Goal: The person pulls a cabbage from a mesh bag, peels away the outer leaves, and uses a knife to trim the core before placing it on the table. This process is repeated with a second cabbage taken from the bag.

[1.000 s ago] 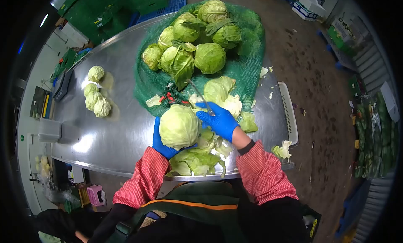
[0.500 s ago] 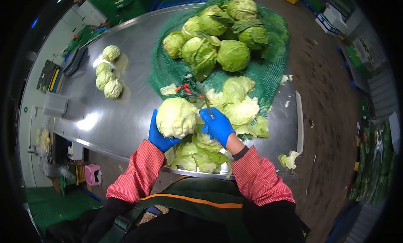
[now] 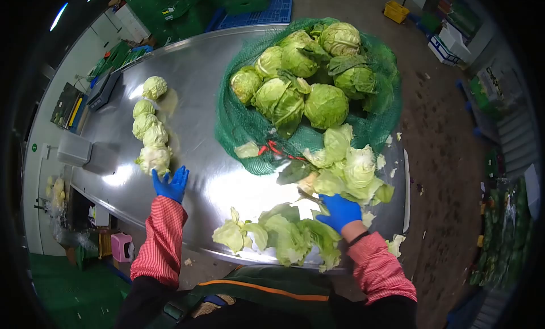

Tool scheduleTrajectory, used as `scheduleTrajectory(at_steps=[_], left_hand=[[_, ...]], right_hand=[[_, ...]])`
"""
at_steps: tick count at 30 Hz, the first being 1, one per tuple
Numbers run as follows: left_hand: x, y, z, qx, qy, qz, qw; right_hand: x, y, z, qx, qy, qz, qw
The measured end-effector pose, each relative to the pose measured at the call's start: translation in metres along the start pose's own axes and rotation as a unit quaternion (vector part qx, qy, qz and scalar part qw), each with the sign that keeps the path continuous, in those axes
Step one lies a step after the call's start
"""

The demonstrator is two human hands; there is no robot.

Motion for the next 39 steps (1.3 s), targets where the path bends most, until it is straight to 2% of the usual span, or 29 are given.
scheduleTrajectory(at_steps=[1, 4, 5, 7, 9, 10, 12, 13, 14, 16, 17, 20, 22, 25, 27, 29, 30, 31, 32, 33, 35, 37, 38, 39], left_hand=[[0.008, -0.004, 0.017, -0.055, -0.038, 0.063, 0.996], [0.044, -0.008, 0.080, -0.189, -0.136, 0.231, 0.945], [0.066, -0.003, 0.110, -0.220, -0.162, 0.269, 0.924], [0.106, -0.001, 0.167, -0.201, -0.256, 0.297, 0.897], [0.133, -0.023, 0.216, -0.161, -0.329, 0.247, 0.897], [0.140, -0.057, 0.242, -0.162, -0.416, 0.220, 0.867], [0.158, -0.077, 0.269, -0.148, -0.477, 0.167, 0.850], [0.165, -0.070, 0.280, -0.138, -0.455, 0.141, 0.868], [0.157, -0.113, 0.306, -0.104, -0.453, 0.184, 0.866], [0.151, -0.148, 0.323, -0.061, -0.435, 0.258, 0.860], [0.151, -0.134, 0.320, -0.055, -0.418, 0.293, 0.858], [0.137, -0.125, 0.326, -0.058, -0.409, 0.223, 0.883], [0.127, -0.089, 0.311, -0.108, -0.340, 0.217, 0.909], [0.118, -0.004, 0.260, -0.149, -0.277, 0.210, 0.926], [0.095, 0.008, 0.240, -0.152, -0.292, 0.222, 0.918], [0.097, 0.073, 0.200, -0.160, -0.247, 0.278, 0.914], [0.072, 0.062, 0.194, -0.169, -0.252, 0.319, 0.898], [0.057, 0.080, 0.178, -0.160, -0.266, 0.329, 0.892], [0.040, 0.096, 0.163, -0.151, -0.314, 0.307, 0.886], [0.023, 0.108, 0.152, -0.165, -0.305, 0.316, 0.883], [-0.018, 0.118, 0.139, -0.157, -0.380, 0.234, 0.881], [-0.059, 0.112, 0.132, -0.140, -0.445, 0.240, 0.851], [-0.074, 0.106, 0.132, -0.129, -0.473, 0.247, 0.836], [-0.074, 0.103, 0.132, -0.050, -0.460, 0.370, 0.806]], right_hand=[[-0.009, 0.000, -0.009, 0.007, -0.005, 0.000, 1.000], [-0.047, -0.025, -0.018, 0.004, -0.182, -0.016, 0.983], [-0.055, -0.044, -0.019, 0.026, -0.244, -0.065, 0.967], [-0.076, -0.091, -0.014, 0.061, -0.360, -0.159, 0.917], [-0.095, -0.138, -0.004, 0.151, -0.569, -0.068, 0.805], [-0.096, -0.162, 0.001, 0.163, -0.554, -0.095, 0.810], [-0.092, -0.205, 0.000, 0.159, -0.492, -0.121, 0.847], [-0.091, -0.222, 0.002, 0.153, -0.452, -0.136, 0.868], [-0.092, -0.236, 0.005, 0.167, -0.424, -0.140, 0.879], [-0.093, -0.259, 0.013, 0.194, -0.369, -0.148, 0.897], [-0.087, -0.266, 0.016, 0.184, -0.392, -0.152, 0.889], [-0.072, -0.266, 0.014, 0.164, -0.444, -0.157, 0.867], [-0.074, -0.249, 0.013, 0.160, -0.465, -0.139, 0.859], [-0.060, -0.215, 0.020, 0.092, -0.414, -0.214, 0.880], [-0.077, -0.163, 0.042, 0.062, -0.470, -0.205, 0.856], [-0.075, -0.116, 0.051, 0.038, -0.516, -0.208, 0.830], [-0.074, -0.093, 0.054, 0.047, -0.552, -0.166, 0.816], [-0.075, -0.075, 0.061, 0.025, -0.574, -0.168, 0.801], [-0.076, -0.059, 0.065, 0.035, -0.573, -0.129, 0.809], [-0.075, -0.042, 0.068, 0.045, -0.574, -0.085, 0.813], [-0.042, -0.025, 0.069, 0.078, -0.646, -0.001, 0.760], [-0.011, -0.014, 0.064, 0.129, -0.679, 0.098, 0.716], [0.006, -0.009, 0.064, 0.157, -0.676, 0.048, 0.719], [0.022, -0.003, 0.061, 0.156, -0.633, 0.037, 0.758]])
Point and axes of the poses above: each hand's wrist, its own y-axis away from the middle knuckle, its own x-axis out of the palm, z = x × y, the point moved 2 cm from there along -y, towards the middle knuckle, and after that the axes turned 13 degrees about y, right-handed, at the moved point
